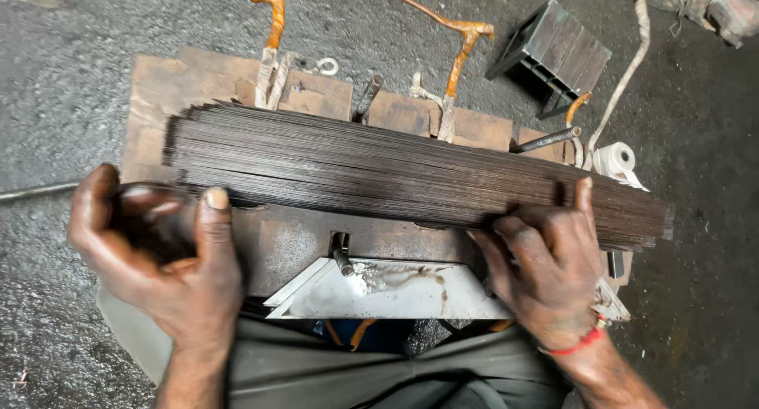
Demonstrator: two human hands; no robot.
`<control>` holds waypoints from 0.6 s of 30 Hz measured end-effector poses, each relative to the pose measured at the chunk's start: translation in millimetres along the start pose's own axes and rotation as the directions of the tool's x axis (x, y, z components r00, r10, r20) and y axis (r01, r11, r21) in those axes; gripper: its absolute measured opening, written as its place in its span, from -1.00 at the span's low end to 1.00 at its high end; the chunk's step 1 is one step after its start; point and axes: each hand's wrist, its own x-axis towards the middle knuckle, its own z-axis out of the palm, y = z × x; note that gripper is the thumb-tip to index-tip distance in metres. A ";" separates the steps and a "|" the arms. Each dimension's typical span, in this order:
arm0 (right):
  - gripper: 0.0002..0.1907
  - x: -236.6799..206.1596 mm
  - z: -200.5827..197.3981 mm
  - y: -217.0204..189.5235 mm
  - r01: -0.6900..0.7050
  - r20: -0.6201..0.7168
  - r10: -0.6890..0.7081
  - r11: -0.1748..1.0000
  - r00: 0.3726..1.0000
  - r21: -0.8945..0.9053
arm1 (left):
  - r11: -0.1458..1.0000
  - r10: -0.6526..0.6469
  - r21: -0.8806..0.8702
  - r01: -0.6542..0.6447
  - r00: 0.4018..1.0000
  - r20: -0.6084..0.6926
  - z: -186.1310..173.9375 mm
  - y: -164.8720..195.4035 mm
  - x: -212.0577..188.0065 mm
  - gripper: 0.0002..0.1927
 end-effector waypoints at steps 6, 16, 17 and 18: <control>-0.77 -44.5 -32.2 37.7 -0.080 -0.178 0.071 0.996 0.981 -0.042 | 0.741 0.575 0.263 -0.618 0.786 0.227 -0.5 5.0 15.1 -0.67; -0.77 -105.0 2.4 97.1 -0.049 -0.182 0.029 0.993 0.983 -0.108 | 0.716 0.559 0.176 -0.676 0.706 0.436 8.1 5.1 5.0 -0.73; -0.75 -108.1 1.4 98.9 -0.045 -0.156 0.024 0.990 0.987 -0.132 | 0.704 0.557 0.194 -0.683 0.701 0.446 11.8 3.7 1.7 -0.73; -0.74 -110.0 1.7 100.9 -0.038 -0.132 0.018 0.987 0.991 -0.155 | 0.691 0.555 0.214 -0.690 0.697 0.455 15.6 2.8 -1.0 -0.72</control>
